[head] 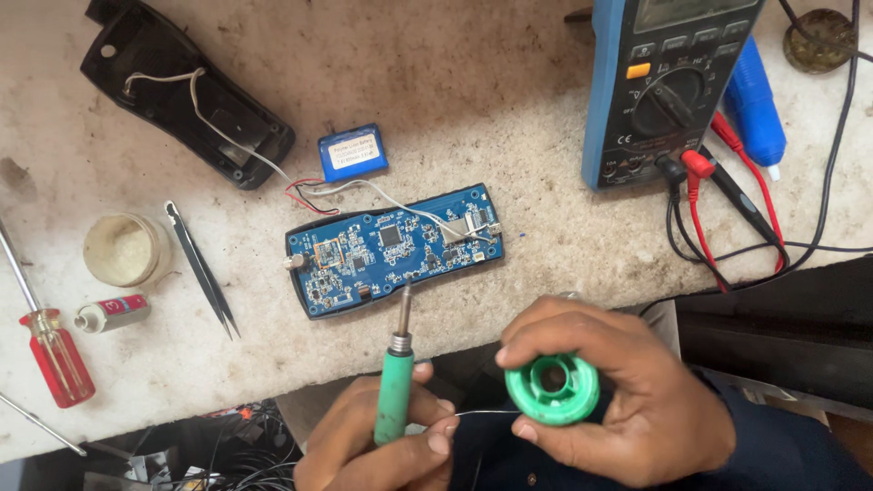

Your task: The person uses a soldering iron and solder wire to attach components to a blue circuit board. They repeatedly heat solder pads and feed solder to form joints, working across multiple points on the board.

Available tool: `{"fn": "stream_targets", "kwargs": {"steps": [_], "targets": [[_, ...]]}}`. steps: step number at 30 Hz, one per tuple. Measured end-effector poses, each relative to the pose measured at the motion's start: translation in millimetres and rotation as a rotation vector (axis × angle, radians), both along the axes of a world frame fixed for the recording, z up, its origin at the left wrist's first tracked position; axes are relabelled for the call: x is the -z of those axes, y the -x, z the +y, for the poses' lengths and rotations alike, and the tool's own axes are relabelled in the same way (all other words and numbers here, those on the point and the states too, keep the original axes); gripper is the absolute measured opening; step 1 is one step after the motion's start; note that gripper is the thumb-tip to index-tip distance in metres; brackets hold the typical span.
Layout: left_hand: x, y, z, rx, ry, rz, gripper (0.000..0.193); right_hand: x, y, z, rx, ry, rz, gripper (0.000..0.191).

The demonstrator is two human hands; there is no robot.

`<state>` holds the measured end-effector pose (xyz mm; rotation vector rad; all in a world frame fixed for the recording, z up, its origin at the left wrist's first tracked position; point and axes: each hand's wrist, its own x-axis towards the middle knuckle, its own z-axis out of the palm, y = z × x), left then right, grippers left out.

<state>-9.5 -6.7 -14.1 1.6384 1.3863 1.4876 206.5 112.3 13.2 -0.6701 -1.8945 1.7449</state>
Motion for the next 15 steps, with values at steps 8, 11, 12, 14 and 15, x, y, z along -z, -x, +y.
{"fn": "stream_targets", "kwargs": {"steps": [8, 11, 12, 14, 15], "targets": [[-9, -5, 4, -0.245, 0.115, -0.066, 0.032, 3, -4, 17, 0.217, -0.042, 0.042, 0.041], [-16, 17, 11, -0.194, 0.068, -0.02, 0.035, 5, -3, 36, 0.251, -0.125, 0.032, 0.04], [-15, 25, 14, -0.172, 0.052, -0.008, 0.037, 6, -3, 40, 0.244, -0.154, 0.039, 0.039], [-7, 31, 19, -0.16, -0.001, -0.072, 0.04, 8, 1, 45, 0.23, -0.177, 0.069, 0.038], [-1, 32, 20, -0.168, -0.041, -0.15, 0.04, 8, 3, 47, 0.227, -0.171, 0.085, 0.037]]}}
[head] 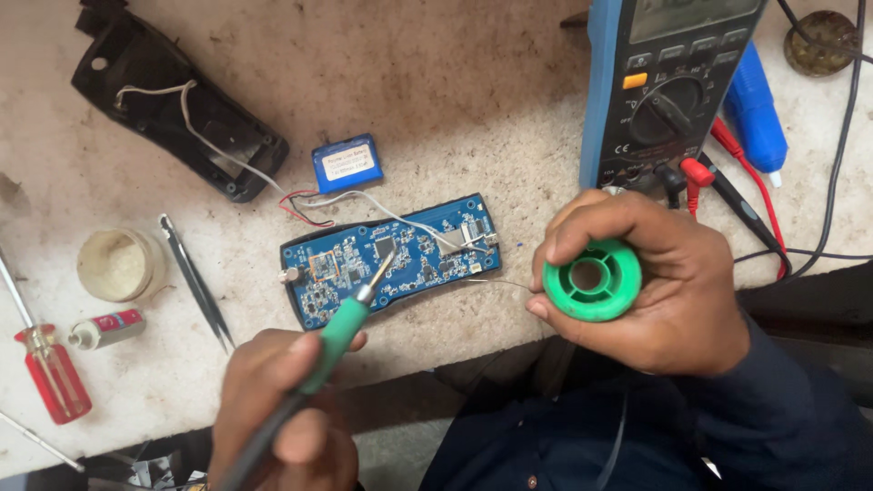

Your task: The person uses a soldering iron and solder wire to attach components to a blue circuit board. They repeatedly heat solder pads and feed solder to form joints, working across multiple points on the board.

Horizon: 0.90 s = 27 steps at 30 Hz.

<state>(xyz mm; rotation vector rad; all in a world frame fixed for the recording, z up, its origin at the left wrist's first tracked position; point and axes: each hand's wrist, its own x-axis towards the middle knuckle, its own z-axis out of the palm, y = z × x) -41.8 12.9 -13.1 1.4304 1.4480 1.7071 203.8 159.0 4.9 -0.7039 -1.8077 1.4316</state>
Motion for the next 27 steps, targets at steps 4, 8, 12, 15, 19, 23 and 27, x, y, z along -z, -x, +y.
{"fn": "stream_targets", "kwargs": {"steps": [4, 8, 12, 15, 19, 23, 27], "targets": [[30, -13, -5, -0.076, -0.083, -0.426, 0.025, 3, 8, 4, 0.025, -0.147, -0.027, 0.039], [35, -10, -15, -0.101, 0.031, -0.4, 0.019, 3, 9, 3, 0.057, -0.145, -0.027, 0.035], [30, -2, -17, -0.023, 0.064, -0.358, 0.02, 2, 9, 3, 0.081, -0.233, -0.069, 0.034], [38, 18, -16, 0.128, 0.046, -0.177, 0.028, 2, 12, 3, 0.105, -0.268, -0.09, 0.036], [59, 42, -23, 0.28, 0.075, 0.05, 0.036, 1, 14, 2, 0.118, -0.287, -0.124, 0.035], [70, 51, -32, 0.349, 0.067, 0.037, 0.037, 4, 18, 2, 0.128, -0.339, -0.144, 0.035], [68, 49, -29, 0.348, 0.063, 0.046, 0.036, 2, 19, 1, 0.12, -0.372, -0.201, 0.035]]}}
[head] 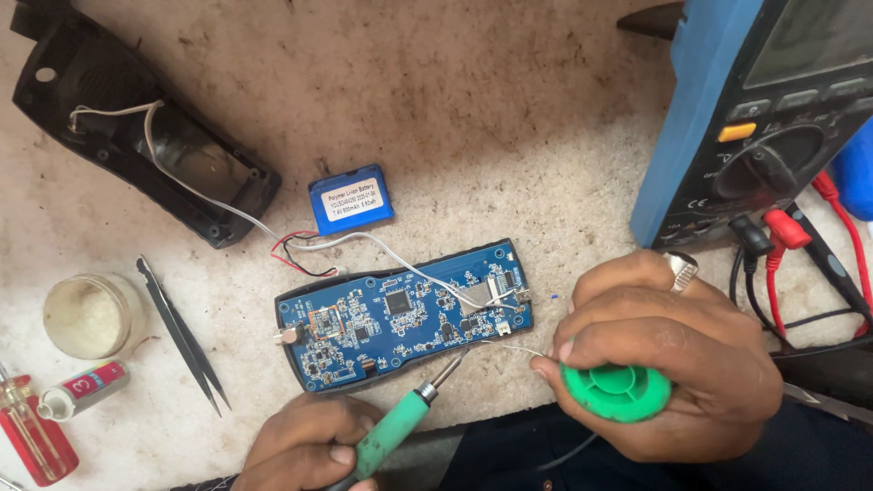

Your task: The person uses a soldering iron and solder wire to attach components to a blue circuit board. They repeatedly heat solder pads and feed solder to form joints, working across multiple points on the board.

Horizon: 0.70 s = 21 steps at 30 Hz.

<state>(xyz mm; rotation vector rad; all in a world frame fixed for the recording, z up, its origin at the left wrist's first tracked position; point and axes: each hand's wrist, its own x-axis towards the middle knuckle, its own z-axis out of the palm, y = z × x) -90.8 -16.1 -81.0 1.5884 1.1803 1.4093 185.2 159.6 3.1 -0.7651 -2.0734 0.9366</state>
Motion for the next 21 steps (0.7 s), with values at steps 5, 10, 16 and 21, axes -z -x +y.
{"fn": "stream_targets", "kwargs": {"steps": [5, 10, 16, 21], "targets": [[-6, -7, 1, -0.046, 0.005, 0.027, 0.037, 0, 5, -2, 0.033, -0.032, -0.038, 0.034], [-9, -8, 4, -0.045, 0.011, 0.092, 0.036, -1, 4, -1, 0.002, -0.038, -0.07, 0.035], [-17, -26, 2, -0.209, 0.078, 0.108, 0.03, 0, 3, 0, -0.023, -0.049, -0.09, 0.036], [-21, -35, 0, -0.298, 0.128, 0.113, 0.028, 0, 6, -1, -0.009, -0.094, -0.091, 0.036]]}}
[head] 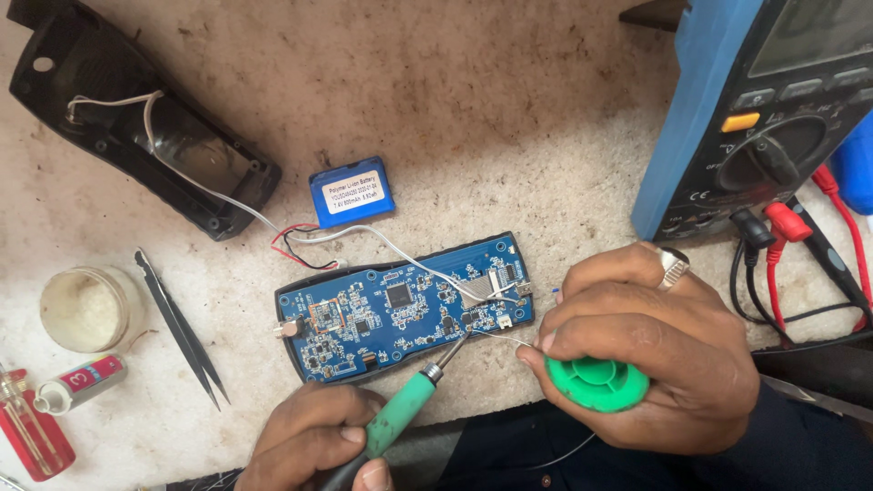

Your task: The person uses a soldering iron and solder wire to attach components to a blue circuit board. They repeatedly heat solder pads and feed solder to form joints, working across multiple points on the board.

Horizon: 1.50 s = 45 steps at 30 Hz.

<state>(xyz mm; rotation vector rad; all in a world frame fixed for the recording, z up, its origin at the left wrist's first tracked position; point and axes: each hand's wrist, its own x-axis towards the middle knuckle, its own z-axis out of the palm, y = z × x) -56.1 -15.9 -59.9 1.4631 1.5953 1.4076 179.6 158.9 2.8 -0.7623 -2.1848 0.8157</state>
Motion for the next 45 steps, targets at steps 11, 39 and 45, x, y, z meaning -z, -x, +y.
{"fn": "stream_targets", "kwargs": {"steps": [11, 39, 45], "targets": [[-4, -5, 2, -0.025, -0.007, -0.03, 0.028, 2, 3, 1, 0.003, -0.036, 0.012, 0.038], [-3, -4, 3, -0.012, -0.013, -0.015, 0.03, 3, -1, 0, 0.001, -0.022, 0.029, 0.037], [-10, -1, 16, -0.007, -0.146, -0.31, 0.029, 2, 0, 0, 0.018, -0.017, 0.033, 0.036]]}}
